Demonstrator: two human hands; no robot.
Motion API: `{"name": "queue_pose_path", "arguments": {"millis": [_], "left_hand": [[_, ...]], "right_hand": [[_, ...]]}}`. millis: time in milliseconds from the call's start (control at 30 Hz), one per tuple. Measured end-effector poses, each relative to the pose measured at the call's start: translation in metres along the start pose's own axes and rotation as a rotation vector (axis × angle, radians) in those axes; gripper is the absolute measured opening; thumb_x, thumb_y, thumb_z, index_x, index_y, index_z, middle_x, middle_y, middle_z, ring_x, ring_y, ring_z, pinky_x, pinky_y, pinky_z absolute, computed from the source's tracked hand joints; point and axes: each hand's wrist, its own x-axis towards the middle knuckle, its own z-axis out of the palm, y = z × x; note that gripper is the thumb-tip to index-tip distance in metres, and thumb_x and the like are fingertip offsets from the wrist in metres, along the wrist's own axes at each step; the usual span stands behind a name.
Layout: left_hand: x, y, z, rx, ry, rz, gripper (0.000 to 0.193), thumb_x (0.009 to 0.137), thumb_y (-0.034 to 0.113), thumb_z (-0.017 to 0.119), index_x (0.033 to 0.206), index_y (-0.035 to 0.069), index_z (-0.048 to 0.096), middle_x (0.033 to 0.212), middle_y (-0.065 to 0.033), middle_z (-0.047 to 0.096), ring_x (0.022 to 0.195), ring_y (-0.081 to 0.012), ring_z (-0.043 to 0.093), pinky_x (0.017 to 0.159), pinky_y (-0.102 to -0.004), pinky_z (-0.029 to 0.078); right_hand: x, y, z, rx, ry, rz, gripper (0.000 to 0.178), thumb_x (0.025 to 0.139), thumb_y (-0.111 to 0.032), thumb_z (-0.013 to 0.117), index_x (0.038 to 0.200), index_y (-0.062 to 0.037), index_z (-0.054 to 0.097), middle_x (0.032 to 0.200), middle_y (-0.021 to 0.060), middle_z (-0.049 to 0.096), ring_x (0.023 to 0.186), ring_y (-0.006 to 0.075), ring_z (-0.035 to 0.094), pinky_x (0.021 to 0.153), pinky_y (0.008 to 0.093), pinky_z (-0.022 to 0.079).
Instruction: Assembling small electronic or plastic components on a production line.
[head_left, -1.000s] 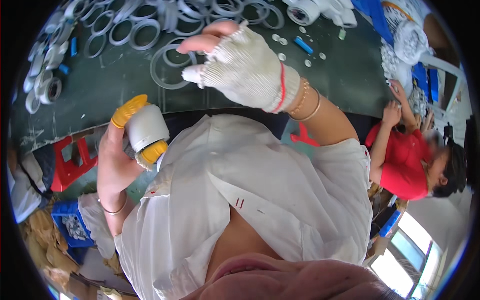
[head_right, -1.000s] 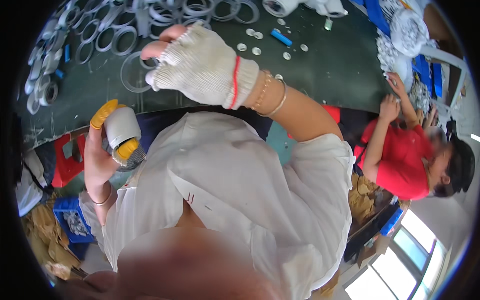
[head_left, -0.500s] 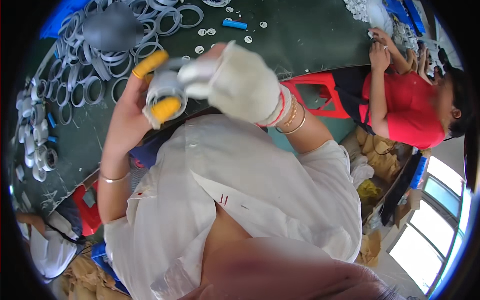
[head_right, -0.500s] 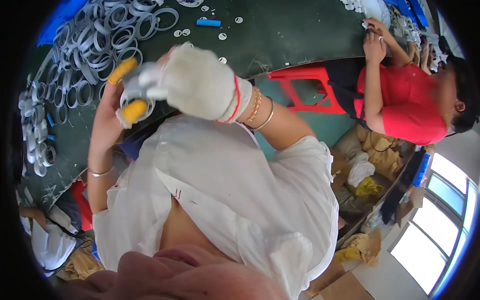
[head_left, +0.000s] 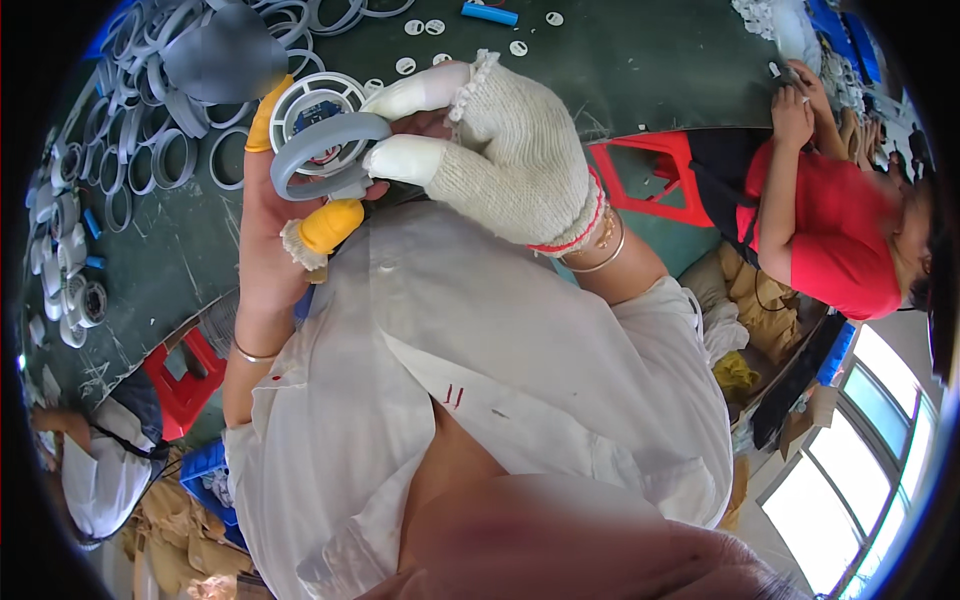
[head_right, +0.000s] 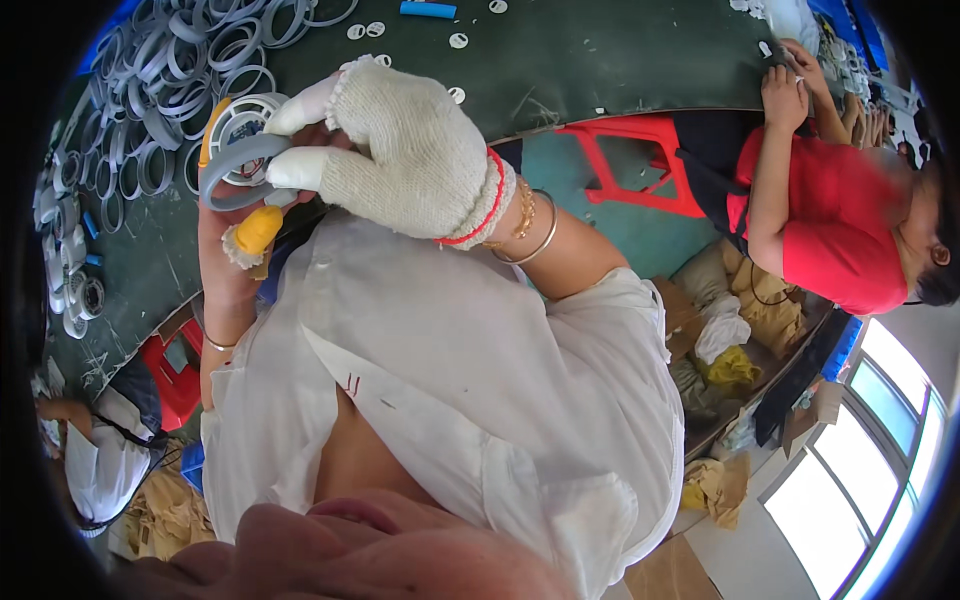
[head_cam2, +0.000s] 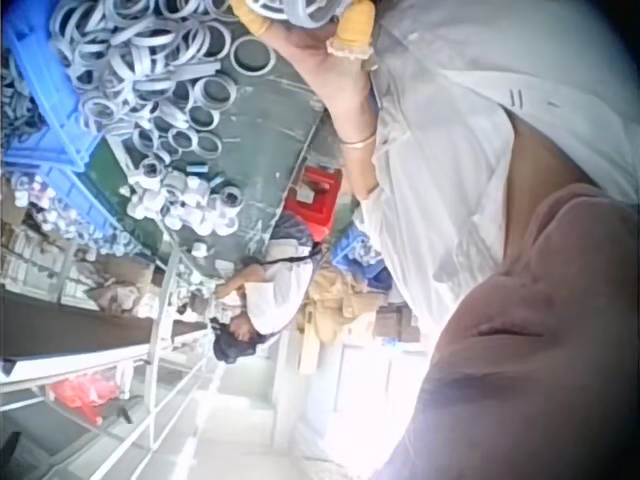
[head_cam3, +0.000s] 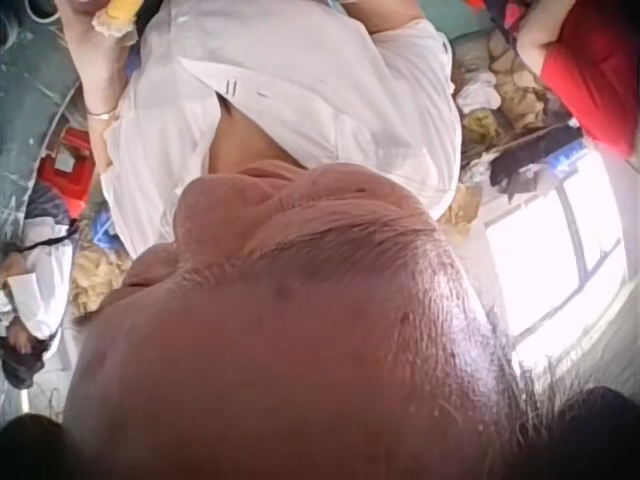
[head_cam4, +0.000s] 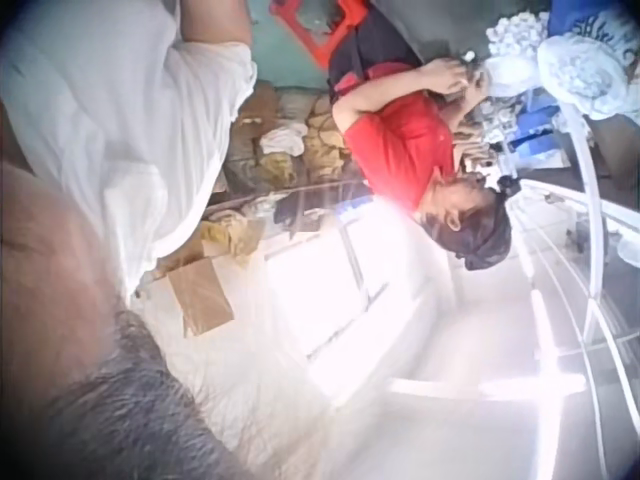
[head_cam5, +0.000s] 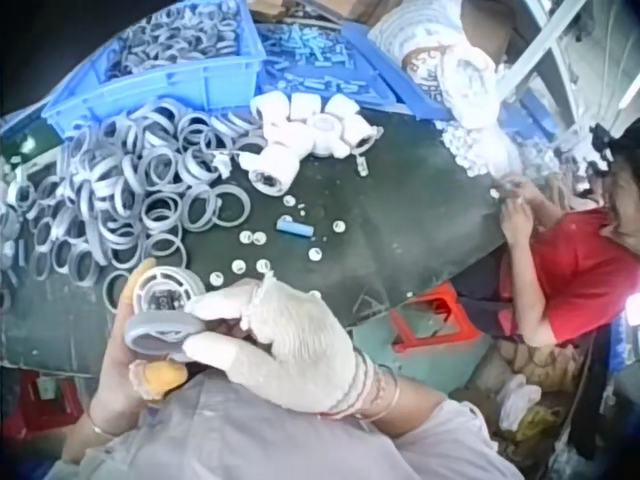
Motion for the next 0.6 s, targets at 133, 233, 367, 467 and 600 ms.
{"name": "queue_pose_path", "arguments": {"millis": [133, 233, 367, 467, 600], "left_hand": [[-0.0033, -0.0012, -0.0012, 0.108, 0.012, 0.063, 0.098, 0.075, 0.010, 0.081, 0.151, 0.013, 0.020, 0.136, -0.0135, 0.048, 0.117, -0.0285, 0.057, 0.091, -0.0414, 0.055], [-0.0046, -0.0069, -0.0043, 0.059, -0.030, 0.110, 0.097, 0.076, 0.008, 0.080, 0.151, 0.013, 0.020, 0.137, -0.0139, 0.048, 0.118, -0.0289, 0.056, 0.091, -0.0415, 0.055], [-0.0065, -0.0070, -0.0050, 0.058, -0.029, 0.109, 0.095, 0.077, 0.006, 0.079, 0.151, 0.013, 0.021, 0.137, -0.0139, 0.048, 0.119, -0.0288, 0.056, 0.091, -0.0412, 0.055], [-0.0074, -0.0066, -0.0059, 0.101, -0.030, 0.108, 0.094, 0.077, 0.004, 0.078, 0.151, 0.014, 0.021, 0.138, -0.0135, 0.047, 0.119, -0.0286, 0.056, 0.091, -0.0407, 0.055], [-0.0073, -0.0063, -0.0035, 0.125, 0.020, 0.124, 0.089, 0.077, 0.002, 0.077, 0.149, 0.012, 0.025, 0.138, -0.0130, 0.046, 0.120, -0.0271, 0.054, 0.092, -0.0402, 0.055]], "right_hand": [[-0.0022, -0.0045, 0.0027, -0.005, -0.007, 0.082, 0.028, 0.078, -0.025, 0.073, 0.098, -0.0048, 0.071, 0.072, 0.0092, 0.066, 0.068, 0.0184, 0.065, 0.063, 0.0290, 0.050], [-0.0027, -0.0066, 0.0033, 0.027, -0.044, 0.116, 0.026, 0.078, -0.024, 0.073, 0.097, -0.0057, 0.071, 0.073, 0.0093, 0.066, 0.067, 0.0201, 0.065, 0.062, 0.0302, 0.050], [-0.0005, -0.0015, 0.0047, -0.083, -0.008, -0.001, 0.024, 0.079, -0.025, 0.071, 0.096, -0.0078, 0.072, 0.075, 0.0090, 0.065, 0.069, 0.0229, 0.064, 0.064, 0.0319, 0.050], [-0.0002, -0.0015, 0.0065, -0.087, -0.013, -0.012, 0.024, 0.078, -0.025, 0.071, 0.095, -0.0086, 0.072, 0.075, 0.0092, 0.064, 0.071, 0.0244, 0.063, 0.064, 0.0328, 0.049], [0.0013, -0.0035, 0.0066, -0.084, -0.045, 0.015, 0.023, 0.077, -0.025, 0.073, 0.093, -0.0093, 0.072, 0.074, 0.0091, 0.063, 0.073, 0.0261, 0.061, 0.067, 0.0338, 0.049]]}}
